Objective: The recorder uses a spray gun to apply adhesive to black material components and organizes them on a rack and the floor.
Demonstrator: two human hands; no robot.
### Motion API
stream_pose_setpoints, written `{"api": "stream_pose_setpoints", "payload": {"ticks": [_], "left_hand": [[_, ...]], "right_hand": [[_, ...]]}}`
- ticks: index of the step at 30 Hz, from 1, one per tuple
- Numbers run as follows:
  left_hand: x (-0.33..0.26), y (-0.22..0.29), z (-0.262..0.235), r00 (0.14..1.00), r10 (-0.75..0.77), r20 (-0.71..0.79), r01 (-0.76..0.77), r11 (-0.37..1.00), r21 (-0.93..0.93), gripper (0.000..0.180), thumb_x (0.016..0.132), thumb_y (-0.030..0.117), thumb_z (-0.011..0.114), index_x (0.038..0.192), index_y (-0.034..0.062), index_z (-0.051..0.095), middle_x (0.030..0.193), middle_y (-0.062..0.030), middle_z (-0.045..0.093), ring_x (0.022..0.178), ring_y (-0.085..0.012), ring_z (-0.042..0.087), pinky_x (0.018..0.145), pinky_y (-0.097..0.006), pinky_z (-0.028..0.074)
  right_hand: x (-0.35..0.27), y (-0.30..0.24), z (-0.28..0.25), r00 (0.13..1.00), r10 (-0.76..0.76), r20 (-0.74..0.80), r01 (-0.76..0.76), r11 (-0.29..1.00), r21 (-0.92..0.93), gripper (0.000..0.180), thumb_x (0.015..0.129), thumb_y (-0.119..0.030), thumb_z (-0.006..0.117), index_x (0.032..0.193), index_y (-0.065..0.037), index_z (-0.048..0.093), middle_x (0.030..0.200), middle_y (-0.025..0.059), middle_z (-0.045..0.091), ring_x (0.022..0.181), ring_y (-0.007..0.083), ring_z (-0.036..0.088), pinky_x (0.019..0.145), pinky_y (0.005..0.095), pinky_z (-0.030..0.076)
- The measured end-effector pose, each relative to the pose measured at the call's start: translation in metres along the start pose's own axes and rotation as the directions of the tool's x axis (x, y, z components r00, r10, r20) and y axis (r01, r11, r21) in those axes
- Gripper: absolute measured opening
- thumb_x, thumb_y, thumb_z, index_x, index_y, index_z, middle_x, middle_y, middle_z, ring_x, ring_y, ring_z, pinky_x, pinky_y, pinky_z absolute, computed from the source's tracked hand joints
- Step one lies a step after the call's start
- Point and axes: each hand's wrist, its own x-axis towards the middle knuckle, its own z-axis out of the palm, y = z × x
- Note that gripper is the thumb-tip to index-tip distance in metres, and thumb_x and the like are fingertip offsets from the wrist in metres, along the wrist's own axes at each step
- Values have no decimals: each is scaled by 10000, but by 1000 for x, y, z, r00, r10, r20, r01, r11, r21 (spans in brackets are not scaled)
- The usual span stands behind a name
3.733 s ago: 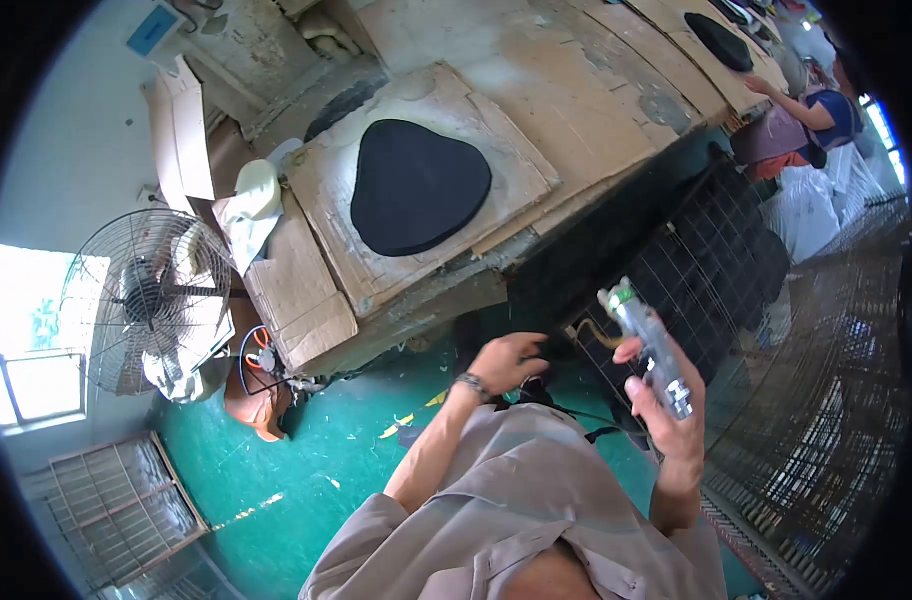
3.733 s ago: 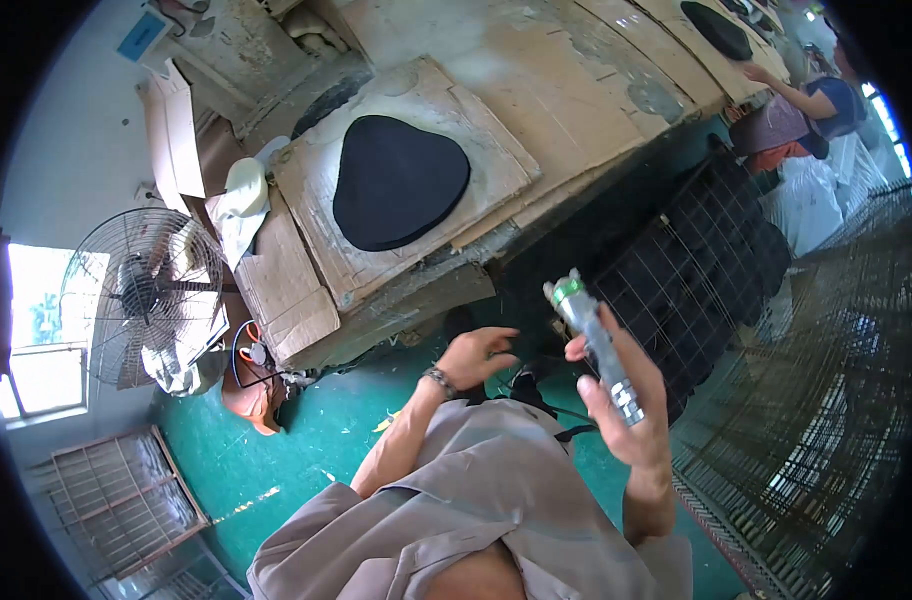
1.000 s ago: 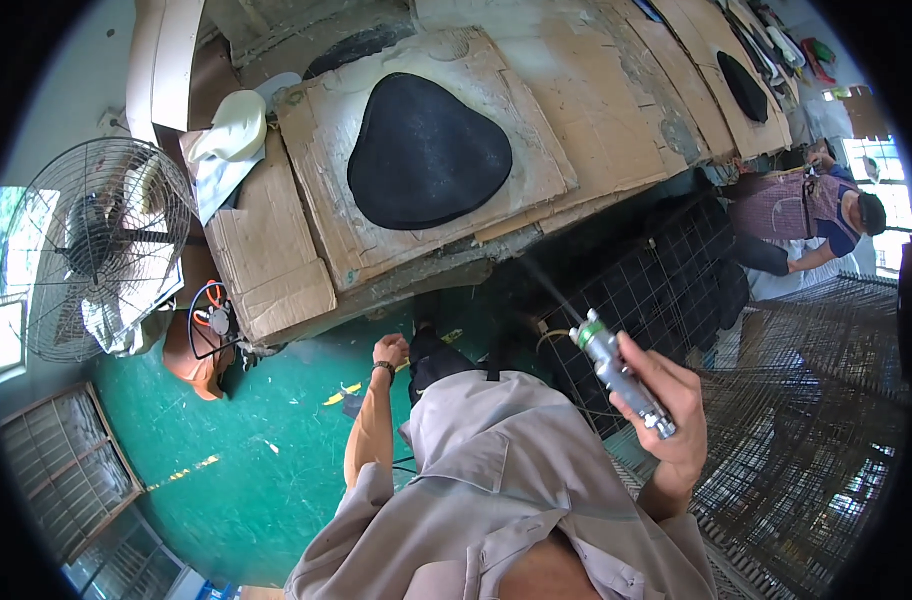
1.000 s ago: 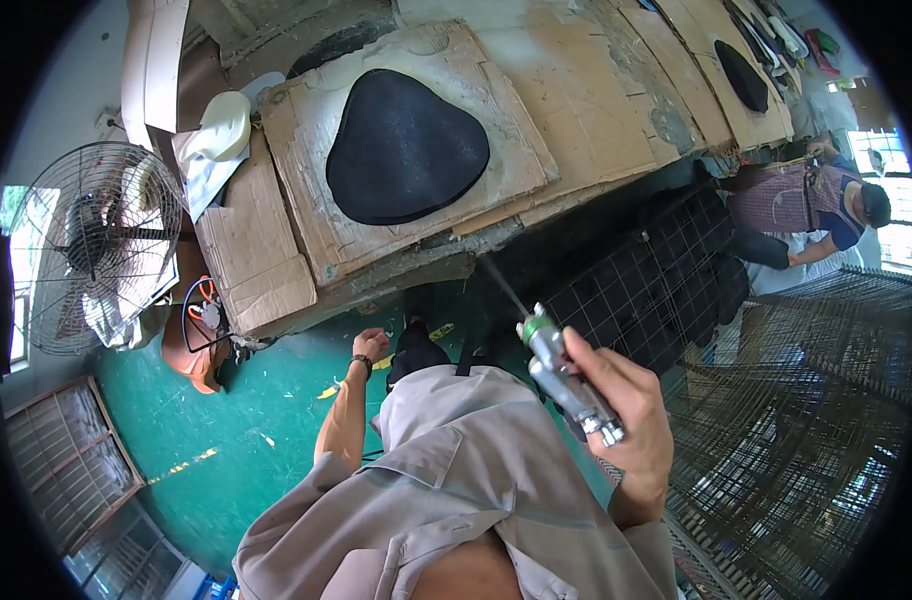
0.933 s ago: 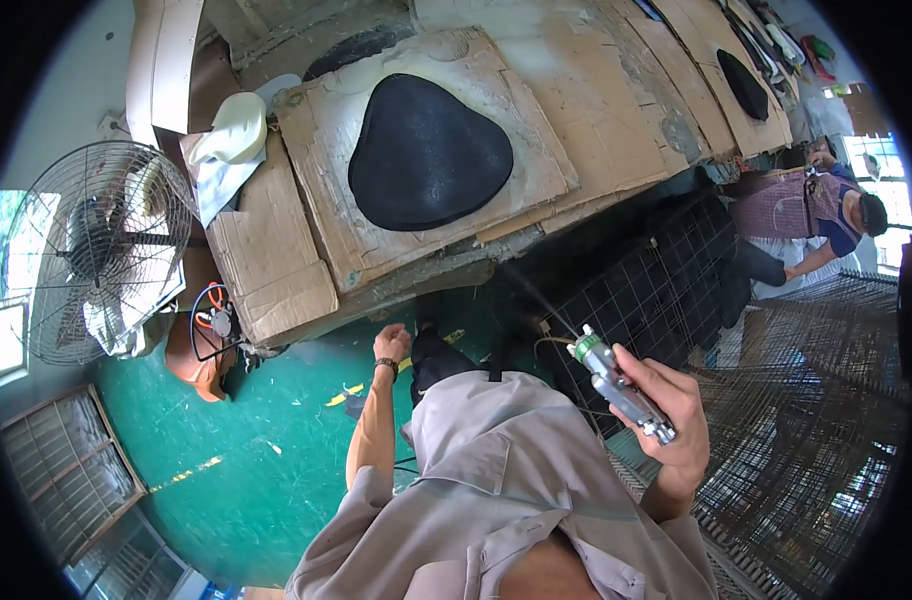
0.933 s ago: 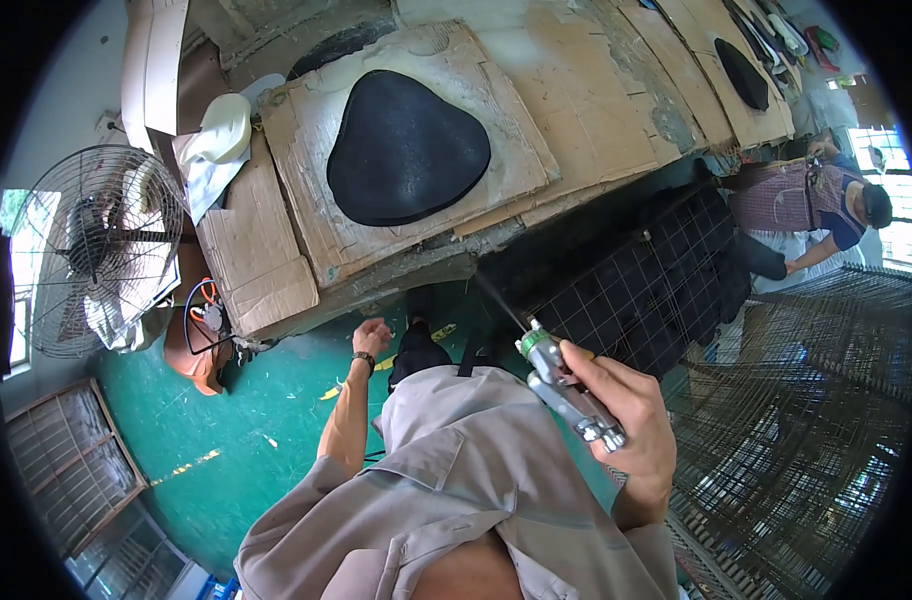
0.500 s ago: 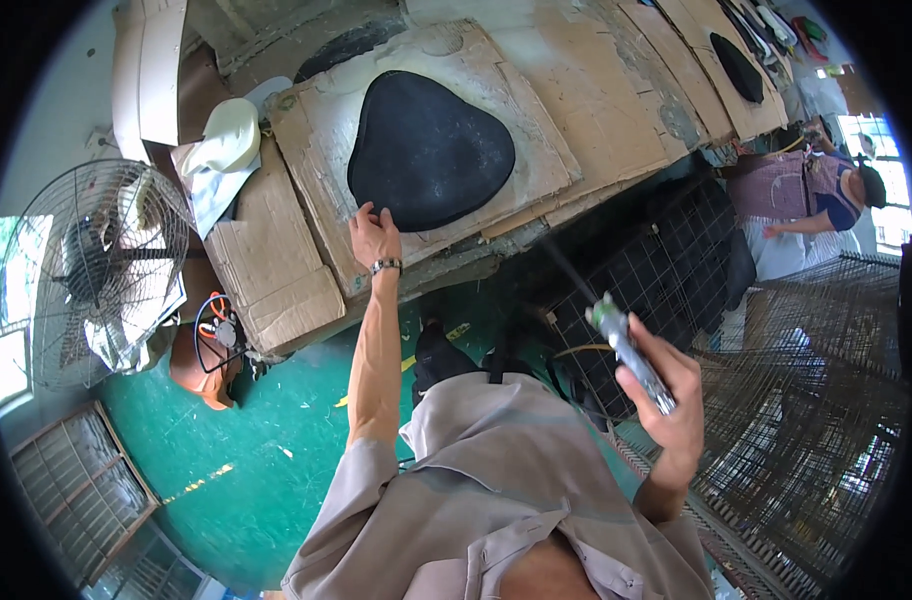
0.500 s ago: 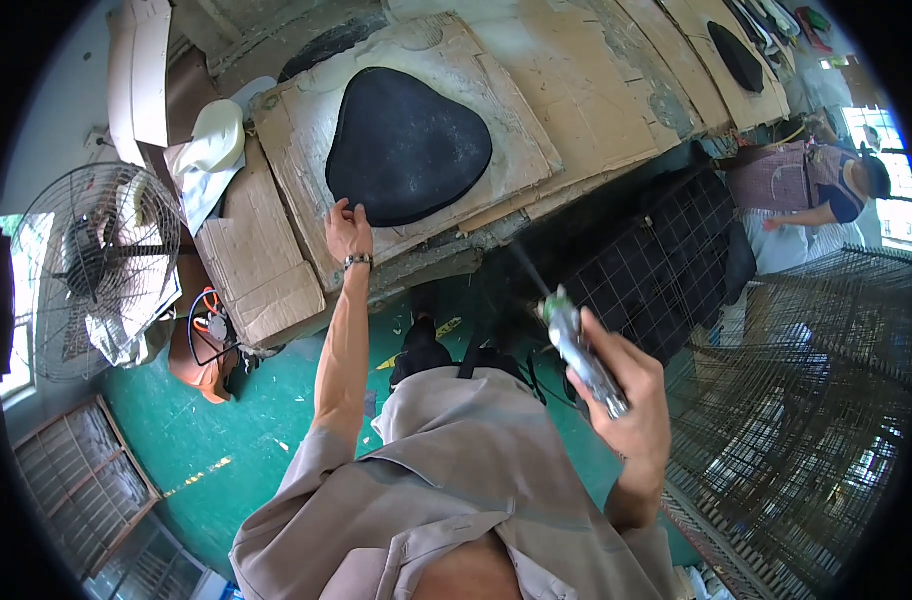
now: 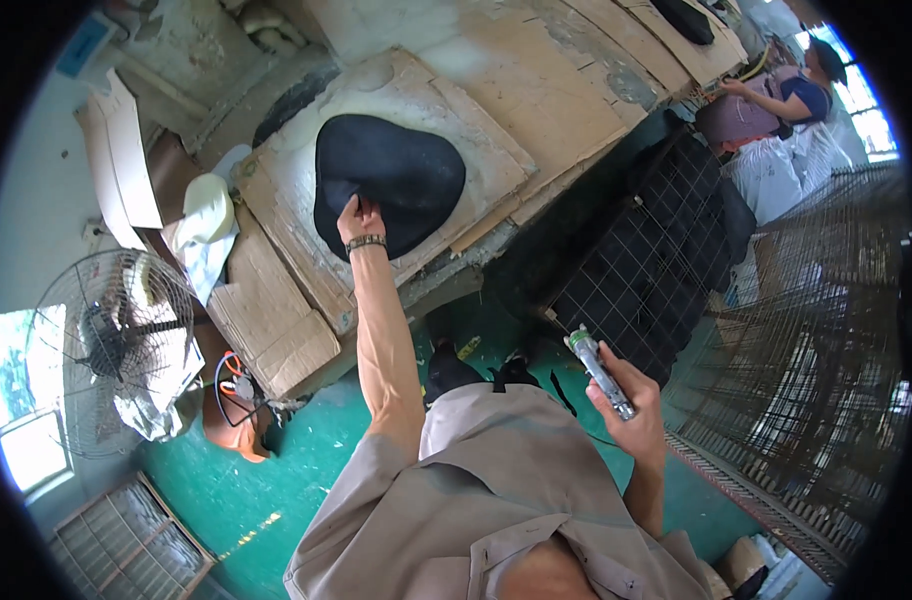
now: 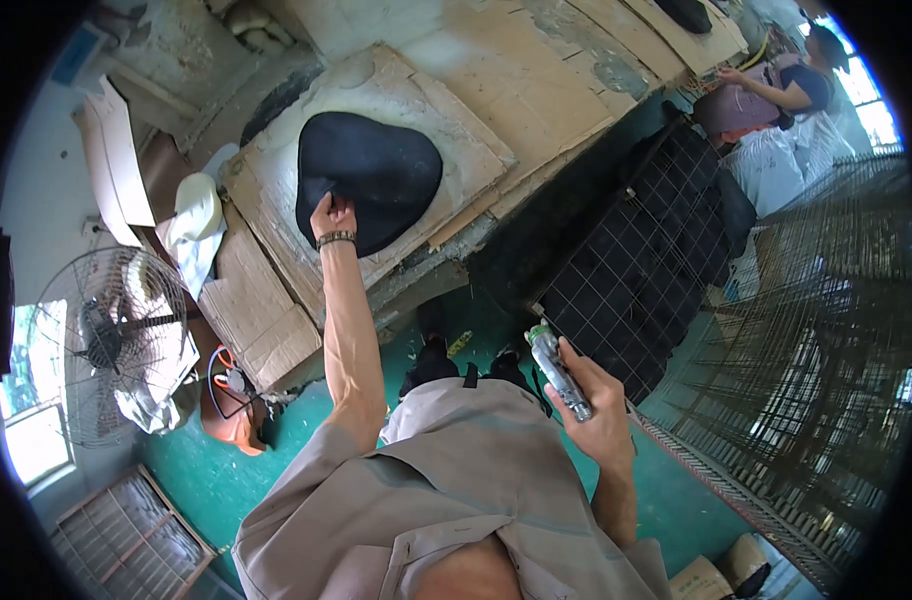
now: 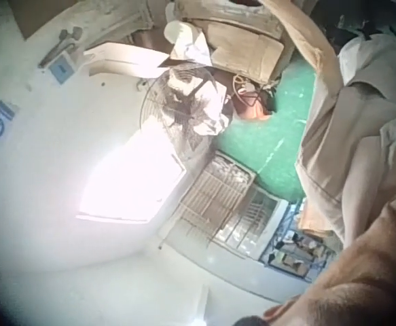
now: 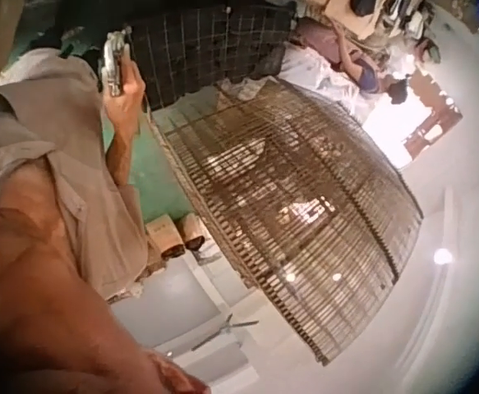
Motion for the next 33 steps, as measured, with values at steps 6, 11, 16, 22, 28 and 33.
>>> {"api": "stream_pose_setpoints", "payload": {"ticks": [6,11,16,22,28,33], "left_hand": [[-128,-72,185,801,106,589,-269,943,195,268,754,-116,600,973,35,564,754,-39,604,730,-219,633,695,-343,552],[-224,-119,226,763,-135,632,-96,943,318,97,695,60,671,788,29,673,863,-122,694,849,-283,690,828,-427,575],[-284,-162,198,711,-317,628,-58,864,501,596,724,119,600,1261,-139,565,1288,-273,624,1207,-424,607,1098,-536,466],[-368,-319,95,646,-733,212,292,495,819,650,691,129,559,1293,-116,553,1308,-250,605,1218,-440,587,1114,-545,446],[-462,-460,10,426,-900,-91,428,112,897,482,701,82,551,1157,-40,645,1167,-176,681,1093,-402,641,1050,-549,490],[-527,-538,-54,90,-981,-172,496,-105,862,411,719,59,540,1101,-17,671,1133,-154,708,1048,-357,670,1004,-513,522]], "right_hand": [[-53,70,-23,984,152,-96,-161,982,-100,628,795,-46,763,1389,4,565,1030,188,678,891,359,670,799,383,523],[-87,113,-48,961,234,-145,-255,956,-146,736,728,-6,733,1432,-22,518,1090,196,666,971,402,649,838,446,520],[-113,148,-53,917,303,-260,-315,949,-6,746,694,-17,718,1414,-30,521,1068,164,654,983,383,639,823,457,526],[-162,184,-65,804,465,-372,-458,882,112,732,700,-25,711,1405,-7,517,1031,144,646,961,364,640,811,462,540],[-199,227,-69,691,598,-406,-568,797,207,738,691,11,675,1412,-17,517,1059,164,651,972,372,641,821,460,530],[-234,249,-89,581,714,-390,-654,695,298,732,673,54,628,1396,-5,531,1062,195,647,986,385,636,815,469,522]]}}
